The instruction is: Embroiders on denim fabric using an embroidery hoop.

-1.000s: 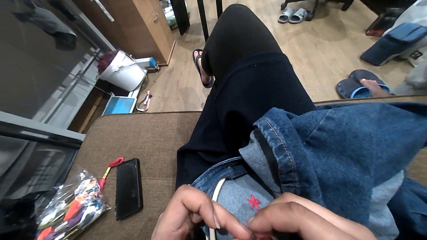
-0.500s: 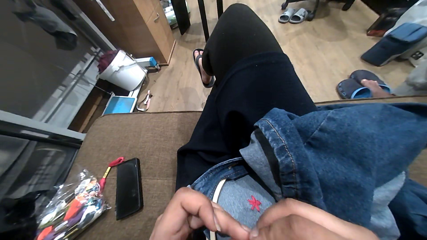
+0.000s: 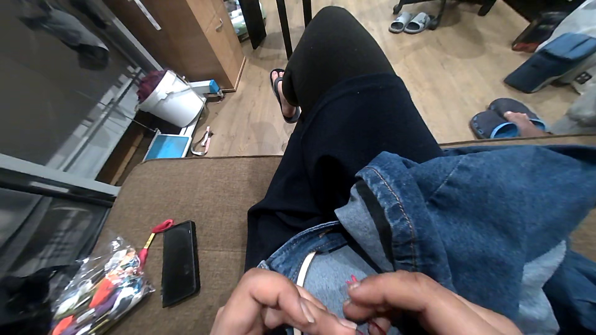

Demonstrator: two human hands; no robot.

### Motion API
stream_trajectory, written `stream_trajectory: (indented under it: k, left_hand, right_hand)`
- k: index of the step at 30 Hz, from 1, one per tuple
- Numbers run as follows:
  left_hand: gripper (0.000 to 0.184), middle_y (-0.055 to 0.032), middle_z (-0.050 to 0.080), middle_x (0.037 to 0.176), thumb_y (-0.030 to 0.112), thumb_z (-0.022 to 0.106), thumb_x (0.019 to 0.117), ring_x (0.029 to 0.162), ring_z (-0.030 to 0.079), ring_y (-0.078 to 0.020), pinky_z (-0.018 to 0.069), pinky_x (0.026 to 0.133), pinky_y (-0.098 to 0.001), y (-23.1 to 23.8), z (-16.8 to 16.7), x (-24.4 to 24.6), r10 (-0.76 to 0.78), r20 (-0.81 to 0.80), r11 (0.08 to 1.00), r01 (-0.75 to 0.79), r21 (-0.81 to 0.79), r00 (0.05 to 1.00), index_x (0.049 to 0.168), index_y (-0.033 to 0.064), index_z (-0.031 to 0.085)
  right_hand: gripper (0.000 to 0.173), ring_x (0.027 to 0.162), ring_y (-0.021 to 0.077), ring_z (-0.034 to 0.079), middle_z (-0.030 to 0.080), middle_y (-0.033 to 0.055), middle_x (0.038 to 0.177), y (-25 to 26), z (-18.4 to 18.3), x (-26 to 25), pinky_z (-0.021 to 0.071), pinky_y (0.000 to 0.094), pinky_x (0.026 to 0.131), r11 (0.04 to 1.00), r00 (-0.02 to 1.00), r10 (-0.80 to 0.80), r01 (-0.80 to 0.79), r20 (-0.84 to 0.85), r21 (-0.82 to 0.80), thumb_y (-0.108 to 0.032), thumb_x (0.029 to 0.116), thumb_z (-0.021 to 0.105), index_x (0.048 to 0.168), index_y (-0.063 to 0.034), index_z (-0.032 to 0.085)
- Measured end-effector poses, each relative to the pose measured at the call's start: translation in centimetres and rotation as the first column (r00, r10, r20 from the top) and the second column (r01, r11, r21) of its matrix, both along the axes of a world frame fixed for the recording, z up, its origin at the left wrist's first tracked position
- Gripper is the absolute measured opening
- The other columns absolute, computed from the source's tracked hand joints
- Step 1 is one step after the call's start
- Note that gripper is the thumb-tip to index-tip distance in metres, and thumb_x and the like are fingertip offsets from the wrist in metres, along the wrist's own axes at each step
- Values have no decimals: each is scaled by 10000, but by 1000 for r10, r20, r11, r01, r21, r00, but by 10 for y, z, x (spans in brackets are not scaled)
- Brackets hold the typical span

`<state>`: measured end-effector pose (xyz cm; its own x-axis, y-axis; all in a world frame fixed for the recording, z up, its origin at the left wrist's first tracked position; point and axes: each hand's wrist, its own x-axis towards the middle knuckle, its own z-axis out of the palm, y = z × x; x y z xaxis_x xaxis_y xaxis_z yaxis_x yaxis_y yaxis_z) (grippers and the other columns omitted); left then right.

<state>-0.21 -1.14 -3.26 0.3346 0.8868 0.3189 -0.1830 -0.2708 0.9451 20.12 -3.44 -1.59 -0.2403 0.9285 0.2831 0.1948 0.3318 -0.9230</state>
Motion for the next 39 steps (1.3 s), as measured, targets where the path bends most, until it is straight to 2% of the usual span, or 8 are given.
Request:
stream_trajectory:
  k: [6,18,22,26,28,39]
  left_hand:
    - [343,19,770,977,-27,756,885,905,743,-68,605,852,-243,1,-5,1,-20,3,999,20,-50,1000,1099,143,549]
    - [320,51,739,948,12,779,875,872,719,-36,604,813,-231,0,-3,3,-25,-15,987,23,-156,1000,1066,138,556]
    - [316,49,746,957,15,778,878,886,716,-31,591,828,-222,2,-4,2,-44,-48,993,39,-109,998,1067,135,554]
    - [270,53,701,1075,185,779,919,977,657,7,554,853,-171,3,-6,0,-5,-181,1000,8,18,983,1133,108,633]
    - [267,28,670,1083,241,765,936,969,643,-3,557,833,-165,3,-6,-2,6,-217,999,3,45,976,1145,99,680]
    - [70,-9,749,1015,97,749,934,1001,688,-40,566,868,-184,5,-2,-3,0,-188,995,18,95,982,993,59,751]
  right_hand:
    - [226,925,170,702,725,182,987,2,-1,0,565,260,855,1000,1000,18,-19,11,25,-73,932,742,1093,55,648]
    - [209,871,146,715,731,172,948,4,0,-1,578,242,805,1000,999,19,-18,47,-24,-15,942,685,1127,64,631]
    - [201,848,140,713,740,142,909,5,1,0,569,249,801,1000,997,21,-20,81,-20,-22,942,682,1123,49,629]
    - [191,850,121,718,745,127,916,5,0,1,577,248,802,999,998,26,-24,53,-38,-25,951,676,1121,40,617]
    - [200,845,118,720,743,126,916,5,0,1,583,248,788,998,999,31,-29,35,-51,-19,947,678,1125,40,607]
    - [222,815,113,703,730,121,898,5,-2,2,574,242,752,997,1000,28,-27,9,-76,-35,946,695,1128,44,596]
